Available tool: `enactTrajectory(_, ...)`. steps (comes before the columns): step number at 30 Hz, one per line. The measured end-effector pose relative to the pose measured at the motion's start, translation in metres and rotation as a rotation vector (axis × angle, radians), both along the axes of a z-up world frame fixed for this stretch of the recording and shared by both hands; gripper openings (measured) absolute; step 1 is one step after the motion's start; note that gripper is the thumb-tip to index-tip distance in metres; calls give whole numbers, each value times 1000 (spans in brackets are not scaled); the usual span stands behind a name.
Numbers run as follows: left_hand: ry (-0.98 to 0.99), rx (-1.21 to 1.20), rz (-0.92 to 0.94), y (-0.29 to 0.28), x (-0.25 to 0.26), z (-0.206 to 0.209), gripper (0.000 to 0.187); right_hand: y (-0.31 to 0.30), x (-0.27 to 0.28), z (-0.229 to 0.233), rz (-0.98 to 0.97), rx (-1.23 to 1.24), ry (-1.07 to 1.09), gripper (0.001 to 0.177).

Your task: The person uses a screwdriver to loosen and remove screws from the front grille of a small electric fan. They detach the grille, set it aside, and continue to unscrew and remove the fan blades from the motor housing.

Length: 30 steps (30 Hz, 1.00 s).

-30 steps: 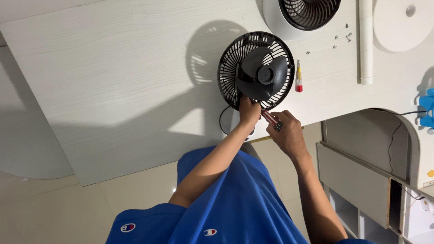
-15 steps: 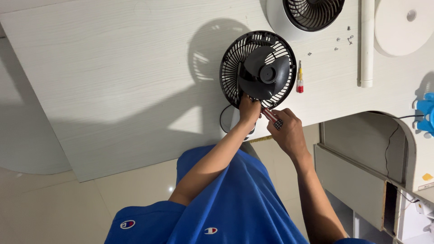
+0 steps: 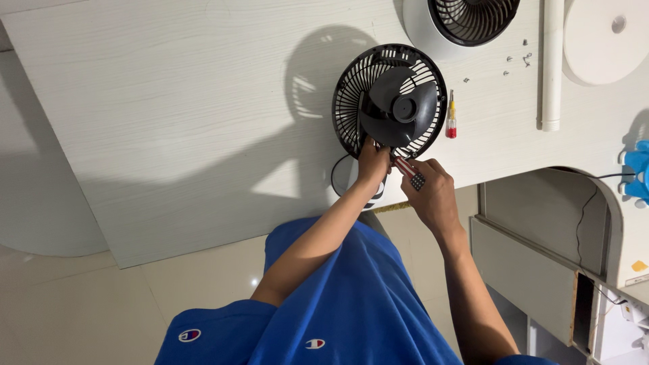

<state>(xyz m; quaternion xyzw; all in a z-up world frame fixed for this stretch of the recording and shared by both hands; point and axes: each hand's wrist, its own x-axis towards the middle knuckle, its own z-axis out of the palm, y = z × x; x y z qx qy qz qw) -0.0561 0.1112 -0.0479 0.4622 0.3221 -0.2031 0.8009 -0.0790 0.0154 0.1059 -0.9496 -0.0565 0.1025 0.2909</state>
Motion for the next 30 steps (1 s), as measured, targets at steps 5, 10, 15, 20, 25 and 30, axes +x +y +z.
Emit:
enactTrajectory(5, -82, -11, -25, 7, -10, 10, 46, 1, 1, 2, -18, -2, 1, 32)
enactTrajectory(10, -71, 140, -102, 27, -32, 16, 44, 2, 1, 3, -31, 9, 1, 30)
enactTrajectory(15, -493, 665, 23, 53, -35, 3, 24, 3, 0, 4, -29, -3, -31, 29)
enactTrajectory(20, -567, 963, 111, 91, -14, 0, 27, 4, 1, 6, -19, 12, -23, 28)
enactTrajectory(25, -417, 855, -129, 113, 5, 0, 81, 7, 1, 7, -24, 17, -39, 30)
enactTrajectory(30, -366, 758, -297, 104, 5, -19, 91, 9, 0, 7, -46, 17, -50, 30)
